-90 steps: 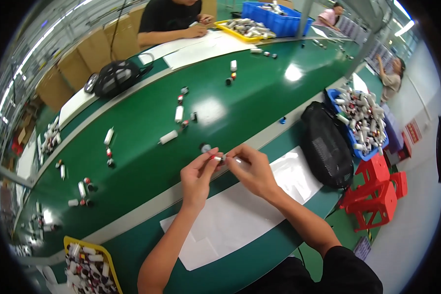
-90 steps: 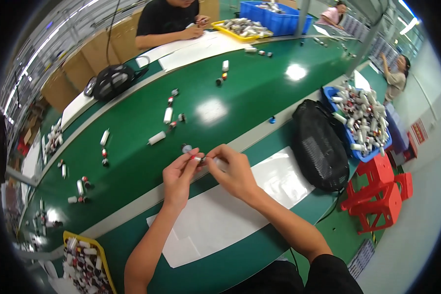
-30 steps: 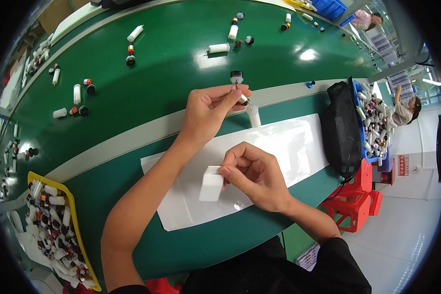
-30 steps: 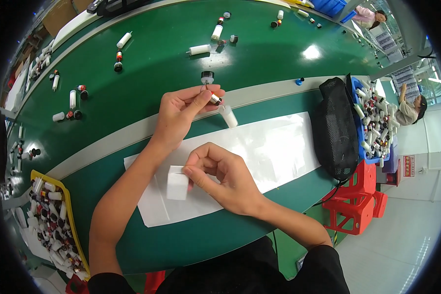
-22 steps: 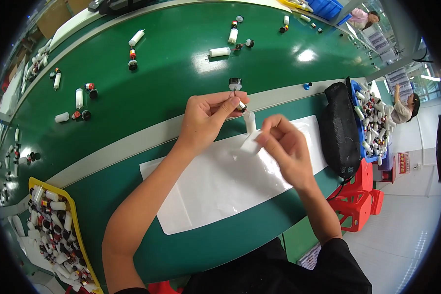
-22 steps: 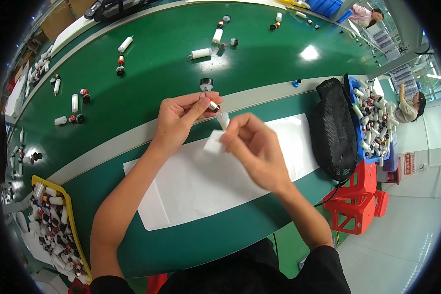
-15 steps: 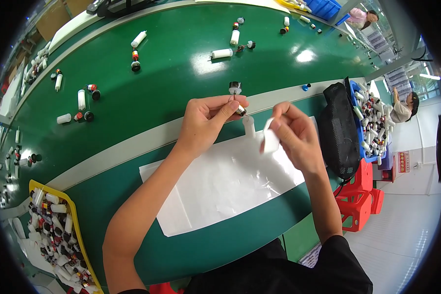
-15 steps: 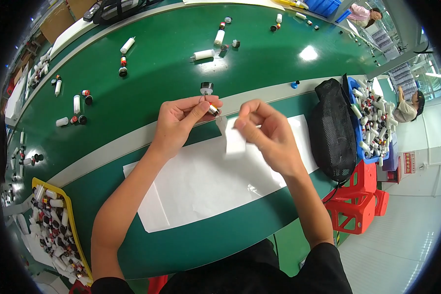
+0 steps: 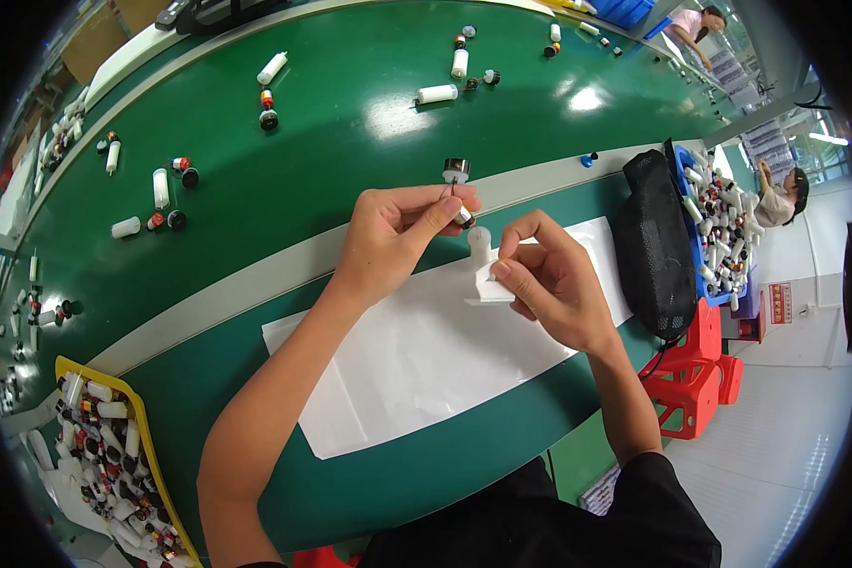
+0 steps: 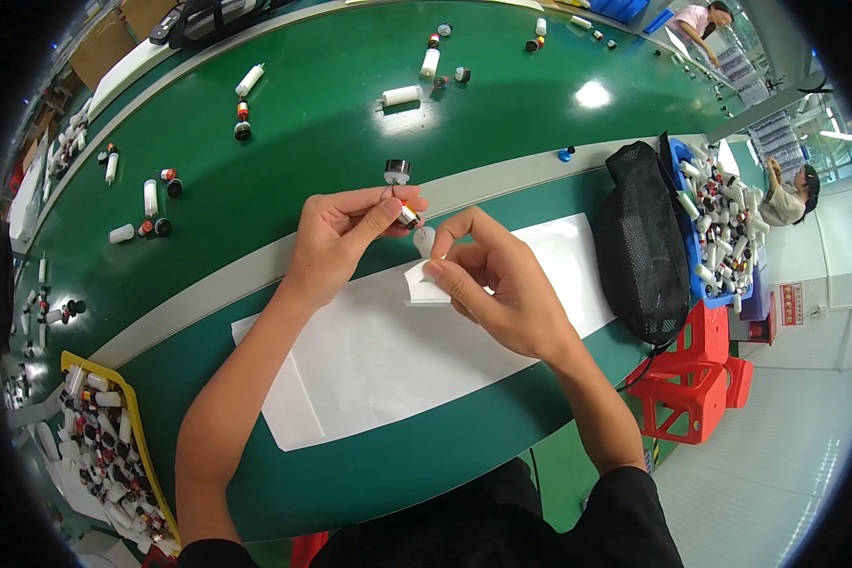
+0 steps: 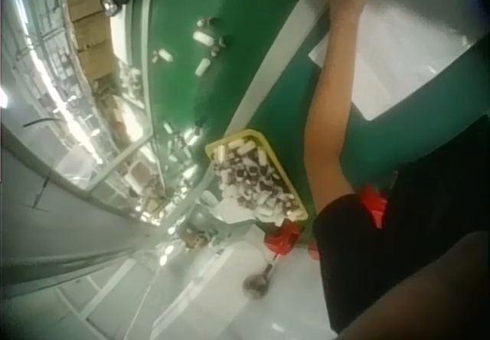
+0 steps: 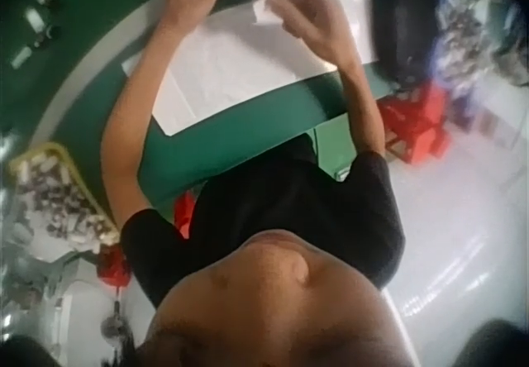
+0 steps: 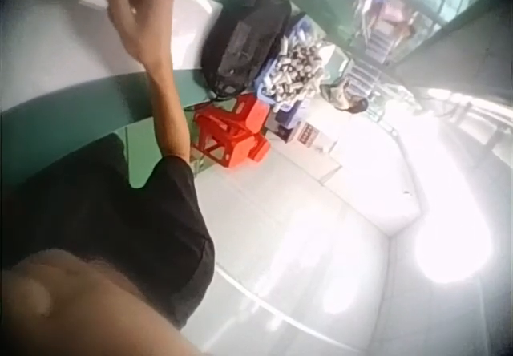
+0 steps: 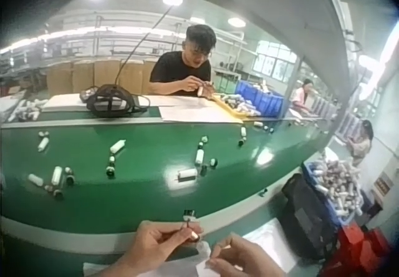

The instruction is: The person assembles small plastic valve or connector components by hand at a factory workbench, combining plastic components and o-rings from bins into connectors.

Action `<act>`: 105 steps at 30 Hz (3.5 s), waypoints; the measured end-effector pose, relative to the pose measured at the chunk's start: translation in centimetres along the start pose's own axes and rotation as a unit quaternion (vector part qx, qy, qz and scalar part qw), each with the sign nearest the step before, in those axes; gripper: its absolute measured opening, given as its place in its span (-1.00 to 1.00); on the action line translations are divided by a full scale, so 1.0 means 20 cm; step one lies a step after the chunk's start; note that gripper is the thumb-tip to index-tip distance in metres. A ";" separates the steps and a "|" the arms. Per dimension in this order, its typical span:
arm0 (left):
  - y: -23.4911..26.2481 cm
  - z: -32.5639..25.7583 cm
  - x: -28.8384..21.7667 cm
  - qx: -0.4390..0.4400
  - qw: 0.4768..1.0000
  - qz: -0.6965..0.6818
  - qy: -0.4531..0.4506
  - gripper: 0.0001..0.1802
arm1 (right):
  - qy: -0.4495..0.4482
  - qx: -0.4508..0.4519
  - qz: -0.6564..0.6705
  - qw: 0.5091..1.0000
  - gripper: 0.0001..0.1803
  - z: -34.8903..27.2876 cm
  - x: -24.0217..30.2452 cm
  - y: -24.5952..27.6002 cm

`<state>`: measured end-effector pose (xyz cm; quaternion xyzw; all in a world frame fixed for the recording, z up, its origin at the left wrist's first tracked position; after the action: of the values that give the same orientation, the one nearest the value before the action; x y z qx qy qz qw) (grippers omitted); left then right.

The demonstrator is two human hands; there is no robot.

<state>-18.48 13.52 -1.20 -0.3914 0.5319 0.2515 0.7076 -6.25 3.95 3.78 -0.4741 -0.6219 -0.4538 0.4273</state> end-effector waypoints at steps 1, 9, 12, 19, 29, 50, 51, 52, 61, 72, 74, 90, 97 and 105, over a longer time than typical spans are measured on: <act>0.00 0.00 0.00 0.002 1.000 0.000 -0.003 -0.74 | 0.001 -0.002 -0.002 1.000 -0.87 0.01 -0.01 0.02; 0.00 0.00 -0.03 -0.002 0.999 0.039 0.021 -0.70 | 0.103 0.181 0.169 0.963 -0.87 -0.21 0.10 0.05; -0.03 -0.01 -0.05 0.016 0.999 0.030 0.029 -0.68 | 0.159 0.144 0.128 0.968 -0.88 -0.30 0.10 0.13; -0.02 -0.03 -0.05 -0.034 0.998 0.031 0.046 -0.73 | 0.018 -0.067 0.084 0.994 -0.85 -0.29 -0.17 0.38; 0.00 -0.04 -0.06 -0.064 0.994 0.054 0.064 -0.69 | 0.006 -0.207 -0.065 0.976 -0.84 -0.27 -0.24 0.48; 0.01 -0.03 -0.06 -0.038 0.998 0.037 0.044 -0.72 | 0.051 -0.167 -0.391 0.903 -0.83 -0.21 -0.12 0.29; 0.00 -0.03 -0.06 -0.025 0.998 0.049 0.042 -0.70 | 0.041 -0.191 -0.398 0.896 -0.82 -0.21 -0.13 0.30; 0.00 -0.03 -0.06 -0.017 0.997 0.059 0.041 -0.69 | 0.052 -0.190 -0.400 0.895 -0.82 -0.21 -0.13 0.28; 0.00 -0.04 -0.06 -0.004 0.999 0.036 0.022 -0.70 | 0.045 -0.155 -0.566 0.808 -0.75 -0.18 -0.07 0.26; 0.01 -0.06 -0.06 0.000 1.000 0.019 0.013 -0.71 | 0.045 -0.210 -0.514 0.830 -0.70 -0.18 -0.03 0.21; 0.01 -0.06 -0.06 0.001 1.000 0.010 0.008 -0.72 | 0.041 -0.221 -0.509 0.831 -0.70 -0.18 -0.02 0.21; -0.02 -0.07 -0.11 -0.030 0.997 0.049 0.046 -0.75 | 0.089 -0.291 -0.387 0.871 -0.65 -0.19 -0.08 0.36; -0.01 -0.08 -0.08 -0.038 0.996 0.061 0.060 -0.72 | 0.077 -0.331 -0.426 0.838 -0.65 -0.21 -0.04 0.40; -0.01 -0.08 -0.10 -0.064 0.995 0.049 0.060 -0.67 | 0.275 -0.148 -0.289 0.905 -0.72 -0.07 0.32 0.19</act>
<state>-19.88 12.22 0.59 -0.4237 0.5744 0.2952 0.6351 -3.65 4.40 10.77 -0.1880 -0.5154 -0.7563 0.3566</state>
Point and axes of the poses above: each hand's wrist, its own z-axis towards the middle knuckle, its own y-axis out of the back of the hand, x = y × z, the point moved 8 cm from there along z, towards the middle knuckle, and after that the axes turned 1 degree about x, right-handed, at the moved point
